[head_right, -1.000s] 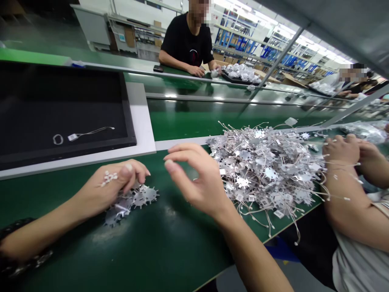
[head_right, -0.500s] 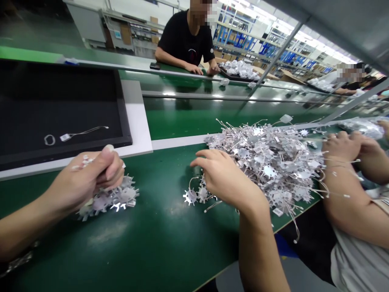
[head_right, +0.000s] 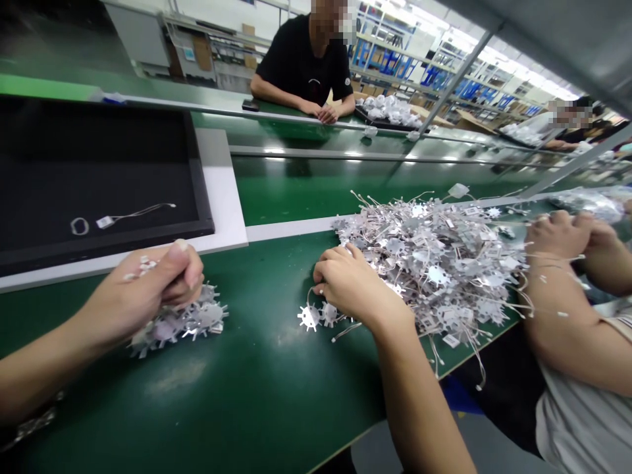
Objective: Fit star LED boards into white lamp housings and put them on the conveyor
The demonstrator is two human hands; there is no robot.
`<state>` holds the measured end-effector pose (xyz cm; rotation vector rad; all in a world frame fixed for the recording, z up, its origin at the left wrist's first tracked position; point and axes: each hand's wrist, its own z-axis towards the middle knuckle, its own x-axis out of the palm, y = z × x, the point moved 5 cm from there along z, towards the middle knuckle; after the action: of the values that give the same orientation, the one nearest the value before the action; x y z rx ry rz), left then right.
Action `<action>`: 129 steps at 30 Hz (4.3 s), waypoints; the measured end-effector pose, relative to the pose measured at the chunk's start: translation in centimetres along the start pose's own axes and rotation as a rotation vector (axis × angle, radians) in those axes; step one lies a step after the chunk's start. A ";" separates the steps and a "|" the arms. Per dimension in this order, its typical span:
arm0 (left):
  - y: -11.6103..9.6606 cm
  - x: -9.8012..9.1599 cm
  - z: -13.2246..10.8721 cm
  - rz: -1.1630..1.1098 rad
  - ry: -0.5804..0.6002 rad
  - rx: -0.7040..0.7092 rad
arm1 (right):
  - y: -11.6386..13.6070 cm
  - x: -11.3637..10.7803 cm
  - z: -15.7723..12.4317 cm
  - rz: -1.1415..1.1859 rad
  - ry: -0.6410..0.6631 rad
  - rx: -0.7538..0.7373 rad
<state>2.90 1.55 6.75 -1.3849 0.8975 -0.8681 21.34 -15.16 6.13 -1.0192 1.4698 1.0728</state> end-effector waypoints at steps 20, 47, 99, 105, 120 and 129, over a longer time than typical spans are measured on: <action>0.6 0.3 0.0 0.026 0.028 -0.031 | 1.0 -2.2 -0.1 0.383 -0.094 0.091; 0.4 0.3 -0.1 0.052 0.024 -0.009 | 1.1 -2.0 -1.6 0.314 0.160 0.114; 0.5 0.0 -0.8 0.213 -0.075 0.169 | -1.3 -1.0 -7.1 -0.300 -0.347 0.129; 0.9 -0.2 -0.6 0.166 -0.022 0.139 | -1.7 0.0 -6.2 -0.256 -0.326 0.183; 1.2 0.0 -0.8 0.072 -0.008 0.135 | 0.5 -0.4 -1.9 -0.312 -0.224 0.140; 0.6 0.4 -1.2 0.101 -0.061 0.080 | 2.1 0.2 0.0 -0.480 -0.129 0.102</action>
<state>1.96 0.71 6.16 -1.2793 0.8700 -0.7729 19.27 -14.65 6.21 -1.1329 1.0870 0.6956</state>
